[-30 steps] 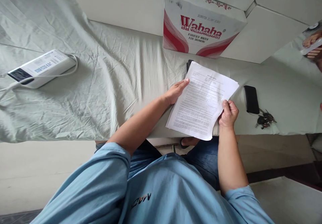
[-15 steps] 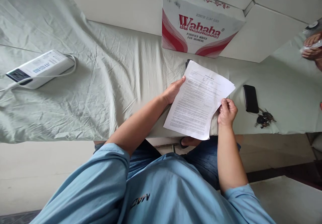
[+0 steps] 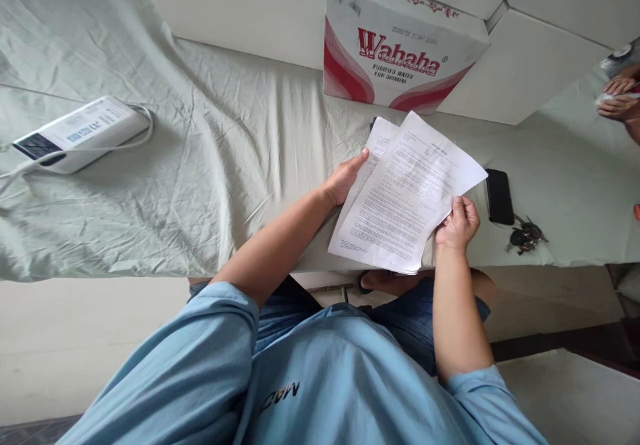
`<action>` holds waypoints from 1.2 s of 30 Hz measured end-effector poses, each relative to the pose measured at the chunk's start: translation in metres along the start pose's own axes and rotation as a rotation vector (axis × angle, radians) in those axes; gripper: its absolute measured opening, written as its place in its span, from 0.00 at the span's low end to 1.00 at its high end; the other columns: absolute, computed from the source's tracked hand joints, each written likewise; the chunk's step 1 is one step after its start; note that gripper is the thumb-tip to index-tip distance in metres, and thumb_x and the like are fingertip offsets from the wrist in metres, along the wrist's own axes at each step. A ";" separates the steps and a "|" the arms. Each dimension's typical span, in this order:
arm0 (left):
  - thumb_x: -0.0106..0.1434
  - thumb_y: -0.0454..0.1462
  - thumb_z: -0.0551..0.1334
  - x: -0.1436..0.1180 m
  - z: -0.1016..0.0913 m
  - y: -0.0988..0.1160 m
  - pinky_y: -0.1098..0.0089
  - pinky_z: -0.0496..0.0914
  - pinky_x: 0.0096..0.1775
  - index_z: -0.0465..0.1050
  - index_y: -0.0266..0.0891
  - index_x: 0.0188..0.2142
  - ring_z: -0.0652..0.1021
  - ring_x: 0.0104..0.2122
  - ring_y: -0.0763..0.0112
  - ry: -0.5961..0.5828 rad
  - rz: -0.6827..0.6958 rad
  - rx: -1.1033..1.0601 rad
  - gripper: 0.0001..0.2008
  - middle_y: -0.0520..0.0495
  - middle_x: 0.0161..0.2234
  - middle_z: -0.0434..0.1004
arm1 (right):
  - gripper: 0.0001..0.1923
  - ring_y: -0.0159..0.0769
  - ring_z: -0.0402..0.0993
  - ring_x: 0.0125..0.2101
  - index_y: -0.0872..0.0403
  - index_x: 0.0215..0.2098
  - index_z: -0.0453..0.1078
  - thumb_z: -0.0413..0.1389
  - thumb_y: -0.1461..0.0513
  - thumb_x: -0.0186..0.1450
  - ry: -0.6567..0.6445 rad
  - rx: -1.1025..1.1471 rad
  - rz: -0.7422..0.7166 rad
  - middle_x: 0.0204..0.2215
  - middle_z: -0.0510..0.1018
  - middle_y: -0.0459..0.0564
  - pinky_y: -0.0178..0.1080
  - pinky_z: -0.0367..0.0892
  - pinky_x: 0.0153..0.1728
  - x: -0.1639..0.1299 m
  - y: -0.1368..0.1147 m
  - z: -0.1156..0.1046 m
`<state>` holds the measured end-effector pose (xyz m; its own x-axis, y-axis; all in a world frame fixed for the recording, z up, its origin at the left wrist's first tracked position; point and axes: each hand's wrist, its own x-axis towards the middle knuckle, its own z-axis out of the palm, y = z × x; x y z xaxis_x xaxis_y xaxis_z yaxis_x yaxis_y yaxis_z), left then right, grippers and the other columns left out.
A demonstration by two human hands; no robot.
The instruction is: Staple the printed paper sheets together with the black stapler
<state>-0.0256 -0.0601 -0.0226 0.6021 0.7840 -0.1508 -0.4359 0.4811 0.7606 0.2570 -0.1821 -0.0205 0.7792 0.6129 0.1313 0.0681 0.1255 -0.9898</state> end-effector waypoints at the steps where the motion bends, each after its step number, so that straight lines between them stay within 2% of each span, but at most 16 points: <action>1: 0.62 0.74 0.72 0.000 0.001 0.001 0.38 0.79 0.68 0.87 0.42 0.56 0.87 0.62 0.32 -0.002 -0.006 0.001 0.43 0.34 0.49 0.93 | 0.33 0.25 0.48 0.21 0.49 0.35 0.72 0.76 0.35 0.53 0.000 0.005 0.004 0.22 0.57 0.34 0.35 0.43 0.22 0.000 0.000 -0.001; 6: 0.62 0.72 0.74 -0.003 0.004 0.003 0.39 0.80 0.67 0.87 0.41 0.55 0.88 0.60 0.33 -0.015 -0.040 -0.003 0.41 0.33 0.50 0.93 | 0.32 0.28 0.61 0.26 0.51 0.32 0.73 0.78 0.39 0.49 -0.026 0.019 -0.001 0.24 0.66 0.37 0.35 0.61 0.29 -0.002 0.000 0.001; 9: 0.64 0.70 0.74 -0.004 0.006 0.003 0.40 0.81 0.66 0.87 0.40 0.54 0.88 0.60 0.34 -0.010 -0.042 0.012 0.38 0.33 0.49 0.93 | 0.30 0.30 0.67 0.29 0.51 0.32 0.74 0.78 0.39 0.51 -0.061 0.015 -0.030 0.26 0.71 0.39 0.37 0.67 0.35 -0.004 -0.001 0.002; 15: 0.62 0.64 0.79 -0.005 0.010 0.003 0.42 0.78 0.69 0.87 0.41 0.49 0.88 0.62 0.37 -0.034 0.007 0.009 0.32 0.35 0.49 0.93 | 0.31 0.31 0.68 0.31 0.50 0.32 0.75 0.78 0.38 0.51 -0.069 -0.011 -0.039 0.27 0.73 0.40 0.38 0.68 0.37 -0.004 -0.001 0.002; 21: 0.65 0.62 0.79 -0.007 0.013 0.003 0.41 0.77 0.70 0.87 0.41 0.46 0.88 0.62 0.38 0.008 0.020 0.026 0.28 0.35 0.48 0.94 | 0.32 0.32 0.67 0.31 0.50 0.32 0.75 0.78 0.36 0.51 -0.082 -0.013 -0.046 0.27 0.73 0.40 0.39 0.67 0.37 -0.005 -0.001 0.002; 26: 0.63 0.63 0.79 -0.009 0.016 0.004 0.42 0.80 0.67 0.88 0.40 0.48 0.88 0.60 0.37 0.002 0.019 0.028 0.31 0.35 0.51 0.93 | 0.32 0.31 0.66 0.31 0.50 0.32 0.75 0.78 0.36 0.50 -0.083 -0.008 -0.036 0.27 0.73 0.40 0.38 0.67 0.38 -0.006 -0.002 0.003; 36: 0.65 0.64 0.78 -0.012 0.020 0.006 0.43 0.76 0.71 0.89 0.42 0.50 0.87 0.63 0.39 0.013 0.037 0.071 0.30 0.36 0.52 0.93 | 0.34 0.31 0.65 0.29 0.50 0.32 0.74 0.78 0.34 0.50 -0.105 -0.035 -0.037 0.26 0.70 0.39 0.38 0.65 0.34 -0.010 -0.006 0.006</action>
<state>-0.0222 -0.0741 -0.0039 0.5775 0.8061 -0.1291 -0.4088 0.4224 0.8090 0.2452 -0.1847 -0.0151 0.7061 0.6871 0.1712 0.1191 0.1232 -0.9852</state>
